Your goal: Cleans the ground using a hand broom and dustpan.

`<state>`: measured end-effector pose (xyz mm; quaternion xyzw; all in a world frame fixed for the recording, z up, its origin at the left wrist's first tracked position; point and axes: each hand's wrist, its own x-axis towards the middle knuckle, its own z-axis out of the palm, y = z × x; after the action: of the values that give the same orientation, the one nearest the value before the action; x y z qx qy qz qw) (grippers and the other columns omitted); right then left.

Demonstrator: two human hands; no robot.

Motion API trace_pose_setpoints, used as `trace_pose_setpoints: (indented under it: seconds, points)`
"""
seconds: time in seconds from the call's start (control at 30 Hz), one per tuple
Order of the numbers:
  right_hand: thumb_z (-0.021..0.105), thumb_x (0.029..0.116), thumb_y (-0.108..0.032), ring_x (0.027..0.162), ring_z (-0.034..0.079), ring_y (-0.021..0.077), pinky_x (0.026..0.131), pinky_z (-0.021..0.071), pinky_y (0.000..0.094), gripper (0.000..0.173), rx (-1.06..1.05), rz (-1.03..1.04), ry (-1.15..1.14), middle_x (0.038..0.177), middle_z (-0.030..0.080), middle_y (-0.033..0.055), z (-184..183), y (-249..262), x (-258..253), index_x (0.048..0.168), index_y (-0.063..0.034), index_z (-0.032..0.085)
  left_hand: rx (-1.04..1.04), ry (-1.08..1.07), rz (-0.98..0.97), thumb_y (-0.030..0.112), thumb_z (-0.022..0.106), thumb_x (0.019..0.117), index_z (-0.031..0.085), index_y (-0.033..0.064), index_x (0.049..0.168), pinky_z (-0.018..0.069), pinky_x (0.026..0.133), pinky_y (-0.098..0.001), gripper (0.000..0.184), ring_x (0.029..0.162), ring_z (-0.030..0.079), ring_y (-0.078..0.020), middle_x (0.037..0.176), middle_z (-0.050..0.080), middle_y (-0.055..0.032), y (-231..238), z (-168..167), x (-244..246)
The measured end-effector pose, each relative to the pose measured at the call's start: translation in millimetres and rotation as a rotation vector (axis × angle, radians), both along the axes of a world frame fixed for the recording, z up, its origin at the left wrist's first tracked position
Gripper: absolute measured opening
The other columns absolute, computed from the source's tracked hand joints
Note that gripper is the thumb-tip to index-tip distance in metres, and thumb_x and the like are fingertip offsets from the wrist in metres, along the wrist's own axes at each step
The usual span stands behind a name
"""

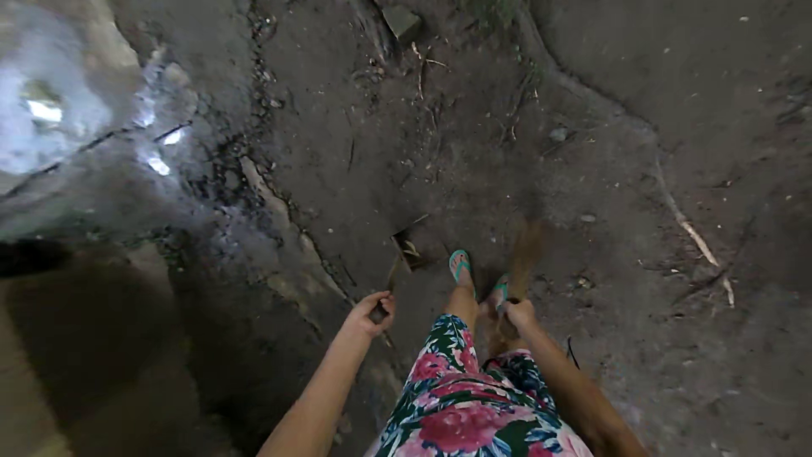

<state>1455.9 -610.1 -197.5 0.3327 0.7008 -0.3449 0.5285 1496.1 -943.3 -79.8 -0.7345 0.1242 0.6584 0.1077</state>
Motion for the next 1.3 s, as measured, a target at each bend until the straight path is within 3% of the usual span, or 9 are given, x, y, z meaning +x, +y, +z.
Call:
trace_pose_setpoints:
  seconds: [0.2, 0.27, 0.43, 0.63, 0.8, 0.93, 1.03, 1.13, 1.3]
  points:
    - [0.075, 0.0932, -0.028, 0.126, 0.060, 0.0348, 0.108, 0.0471, 0.0546, 0.063, -0.341, 0.530, -0.120, 0.136, 0.061, 0.0223, 30.8, -37.7, 12.5, 0.147, -0.0058, 0.051, 0.011, 0.026, 0.111, 0.017, 0.041, 0.1060, 0.049, 0.0078, 0.092, 0.0445, 0.038, -0.0136, 0.019, 0.043, 0.050, -0.0033, 0.062, 0.050, -0.0006, 8.8, -19.4, 5.6]
    - [0.074, 0.0943, -0.027, 0.130, 0.058, 0.0352, 0.110, 0.0451, 0.0543, 0.069, -0.382, 0.645, -0.103, 0.140, 0.058, 0.0231, 52.0, -44.1, -1.7, 0.153, -0.0058, 0.044, 0.045, 0.055, 0.233, 0.017, 0.041, 0.1054, 0.050, 0.0073, 0.093, 0.0458, 0.039, -0.0134, 0.018, 0.045, 0.052, -0.0036, 0.064, 0.052, -0.0013, -7.9, -16.0, 17.8]
    - [0.072, 0.0954, -0.028, 0.129, 0.058, 0.0384, 0.109, 0.0468, 0.0566, 0.080, -0.171, 0.752, 0.094, 0.140, 0.058, 0.0248, 63.3, -77.6, -61.1, 0.160, -0.0063, 0.030, 0.109, 0.139, 0.423, 0.017, 0.038, 0.1056, 0.051, 0.0040, 0.097, 0.0473, 0.041, -0.0127, 0.021, 0.047, 0.055, -0.0043, 0.068, 0.055, -0.0033, -42.2, 4.2, 57.6]
    - [0.067, 0.0964, -0.024, 0.128, 0.060, 0.0382, 0.106, 0.0506, 0.0514, 0.085, 0.130, 0.825, 0.173, 0.143, 0.054, 0.0268, -10.9, -140.1, -99.8, 0.161, 0.0000, 0.017, 0.138, 0.145, 0.540, 0.016, 0.039, 0.1050, 0.052, 0.0040, 0.093, 0.0489, 0.042, -0.0136, 0.021, 0.047, 0.056, -0.0056, 0.067, 0.055, -0.0039, -53.9, 0.5, 66.1]
    - [0.075, 0.0922, -0.027, 0.132, 0.055, 0.0415, 0.109, 0.0444, 0.0592, 0.072, -0.092, 1.007, -0.016, 0.139, 0.057, 0.0281, 16.4, -136.5, -70.2, 0.150, 0.0023, 0.043, 0.152, 0.201, 0.651, 0.017, 0.037, 0.1051, 0.051, 0.0056, 0.091, 0.0485, 0.043, -0.0125, 0.022, 0.048, 0.056, -0.0050, 0.066, 0.054, -0.0027, -52.6, -10.3, 61.1]
    - [0.075, 0.0944, -0.031, 0.133, 0.055, 0.0379, 0.113, 0.0421, 0.0554, 0.080, -0.252, 1.120, -0.048, 0.143, 0.056, 0.0246, 53.7, -131.7, -73.4, 0.159, -0.0039, 0.036, 0.138, 0.253, 0.799, 0.015, 0.037, 0.1047, 0.052, 0.0034, 0.091, 0.0494, 0.045, -0.0122, 0.024, 0.049, 0.057, -0.0057, 0.067, 0.055, -0.0033, -59.0, -3.5, 85.2]
    - [0.074, 0.0948, -0.026, 0.130, 0.057, 0.0392, 0.110, 0.0445, 0.0568, 0.080, -0.223, 1.152, 0.067, 0.140, 0.057, 0.0255, 74.3, -167.4, -95.5, 0.159, -0.0041, 0.033, 0.156, 0.293, 0.890, 0.015, 0.035, 0.1052, 0.054, 0.0021, 0.088, 0.0508, 0.047, -0.0116, 0.029, 0.051, 0.059, -0.0058, 0.067, 0.058, -0.0039, -60.4, 5.7, 108.0]
    - [0.068, 0.0970, -0.022, 0.127, 0.060, 0.0415, 0.105, 0.0479, 0.0588, 0.075, -0.080, 1.211, 0.220, 0.137, 0.059, 0.0265, 51.3, -222.2, -115.9, 0.159, -0.0054, 0.030, 0.146, 0.303, 0.987, 0.015, 0.035, 0.1049, 0.055, 0.0021, 0.088, 0.0521, 0.049, -0.0115, 0.029, 0.053, 0.061, -0.0058, 0.069, 0.059, -0.0037, -55.8, 15.5, 116.6]
    - [0.062, 0.0997, -0.015, 0.124, 0.060, 0.0455, 0.099, 0.0516, 0.0579, 0.083, 0.137, 1.344, 0.302, 0.149, 0.045, 0.0314, -10.7, -279.8, -119.3, 0.164, -0.0030, 0.012, 0.037, 0.273, 1.001, 0.017, 0.037, 0.1050, 0.053, 0.0050, 0.081, 0.0523, 0.048, -0.0148, 0.032, 0.052, 0.060, -0.0088, 0.065, 0.057, -0.0036, -63.5, -7.0, 101.7]
